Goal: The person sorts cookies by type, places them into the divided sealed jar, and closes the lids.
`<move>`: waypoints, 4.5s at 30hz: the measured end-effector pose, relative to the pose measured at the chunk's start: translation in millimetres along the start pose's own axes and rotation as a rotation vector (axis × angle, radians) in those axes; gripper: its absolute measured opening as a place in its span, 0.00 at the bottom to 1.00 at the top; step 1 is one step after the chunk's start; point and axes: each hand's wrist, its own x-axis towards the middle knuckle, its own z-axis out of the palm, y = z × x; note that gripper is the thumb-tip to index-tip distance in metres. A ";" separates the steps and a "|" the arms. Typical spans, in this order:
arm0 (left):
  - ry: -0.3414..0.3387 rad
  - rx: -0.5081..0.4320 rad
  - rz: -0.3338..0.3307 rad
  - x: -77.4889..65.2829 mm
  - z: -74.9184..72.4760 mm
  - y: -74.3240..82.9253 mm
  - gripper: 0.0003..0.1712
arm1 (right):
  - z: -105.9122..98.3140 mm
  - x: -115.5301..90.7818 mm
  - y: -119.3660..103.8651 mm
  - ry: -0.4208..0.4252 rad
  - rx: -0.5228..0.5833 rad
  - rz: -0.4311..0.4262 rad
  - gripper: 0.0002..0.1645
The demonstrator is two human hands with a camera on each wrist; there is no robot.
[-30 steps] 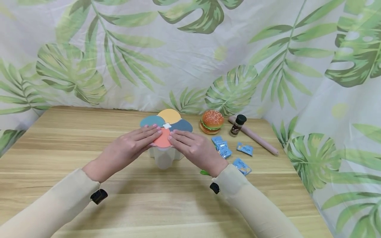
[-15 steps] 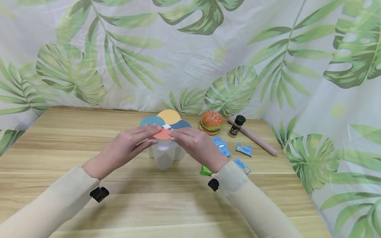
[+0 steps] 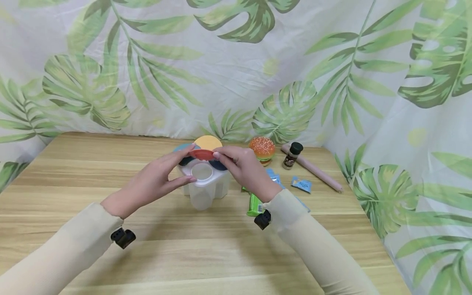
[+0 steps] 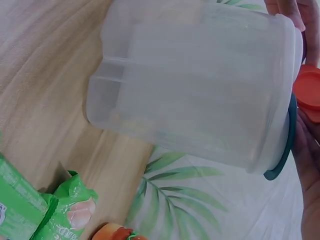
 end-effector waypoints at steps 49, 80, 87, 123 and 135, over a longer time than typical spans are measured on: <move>-0.026 -0.074 -0.033 2.9 -2.3 -1.4 0.57 | -19.4 5.6 29.0 0.007 0.327 0.332 0.16; -0.033 -0.071 -0.053 2.7 -1.7 -0.5 0.57 | -17.0 -50.8 93.2 -0.658 -0.202 0.472 0.26; -0.040 -0.067 -0.056 2.7 -1.8 -1.6 0.57 | -12.1 -49.0 95.2 -0.665 -0.237 0.485 0.27; -0.023 -0.058 -0.043 1.9 -1.2 -2.5 0.57 | -28.3 -51.3 92.4 -0.154 0.007 0.433 0.38; -0.010 -0.057 -0.035 3.7 -0.9 -2.5 0.56 | -49.8 -30.5 58.7 0.067 -0.024 0.392 0.29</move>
